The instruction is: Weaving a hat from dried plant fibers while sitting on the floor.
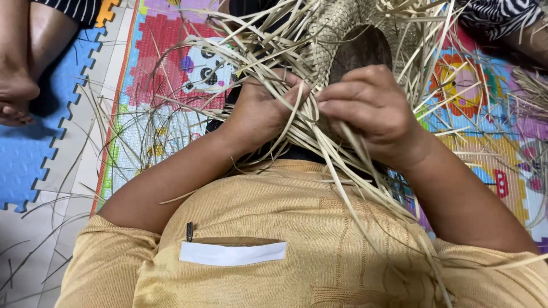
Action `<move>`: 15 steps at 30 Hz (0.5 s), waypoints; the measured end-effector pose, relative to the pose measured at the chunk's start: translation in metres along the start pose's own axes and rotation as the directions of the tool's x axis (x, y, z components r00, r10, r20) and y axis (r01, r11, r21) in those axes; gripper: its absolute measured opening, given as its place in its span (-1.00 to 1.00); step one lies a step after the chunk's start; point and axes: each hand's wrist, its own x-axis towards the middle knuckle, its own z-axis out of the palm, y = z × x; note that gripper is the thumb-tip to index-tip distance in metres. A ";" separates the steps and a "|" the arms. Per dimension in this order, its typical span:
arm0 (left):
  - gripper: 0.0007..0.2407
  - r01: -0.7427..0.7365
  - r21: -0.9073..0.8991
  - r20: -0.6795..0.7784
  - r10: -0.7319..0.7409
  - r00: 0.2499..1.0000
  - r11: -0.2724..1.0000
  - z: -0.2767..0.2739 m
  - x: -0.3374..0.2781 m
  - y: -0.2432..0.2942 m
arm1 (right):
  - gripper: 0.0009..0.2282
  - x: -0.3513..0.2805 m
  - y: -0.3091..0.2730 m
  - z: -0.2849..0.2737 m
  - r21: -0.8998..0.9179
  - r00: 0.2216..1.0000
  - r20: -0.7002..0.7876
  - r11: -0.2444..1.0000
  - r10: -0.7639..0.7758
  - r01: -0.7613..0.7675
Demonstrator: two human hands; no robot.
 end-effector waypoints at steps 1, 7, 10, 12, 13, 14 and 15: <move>-0.93 0.003 0.068 0.004 -0.003 1.000 0.998 0.002 -0.001 0.006 | -0.93 0.001 -0.002 0.000 0.116 0.995 -0.057 0.991 0.076 -0.069; -0.93 0.018 0.058 0.042 -0.021 0.999 0.998 0.005 -0.002 0.013 | -0.85 -0.003 0.004 0.016 0.019 0.972 -0.023 0.972 0.234 -0.233; -0.94 0.007 0.084 0.034 -0.010 0.999 0.996 0.005 -0.002 0.014 | -0.85 -0.002 0.005 0.018 0.071 0.973 -0.050 0.972 0.226 -0.222; -0.95 -0.028 0.138 0.037 0.023 0.999 0.990 0.005 -0.001 0.013 | -0.84 -0.001 0.003 0.014 0.101 0.980 -0.049 0.978 0.191 -0.185; -0.93 -0.014 0.141 0.024 0.011 1.000 0.990 0.006 -0.001 0.012 | -0.85 0.000 0.001 0.011 0.075 0.984 -0.023 0.982 0.177 -0.175; -0.91 -0.001 0.143 0.011 0.000 1.000 0.990 0.007 -0.001 0.011 | -0.86 0.002 -0.001 0.007 0.049 0.987 0.003 0.985 0.163 -0.163; -0.91 -0.002 0.142 0.010 0.001 1.000 0.990 0.008 -0.003 0.017 | -0.86 0.004 0.003 0.008 0.048 0.987 0.004 0.986 0.162 -0.162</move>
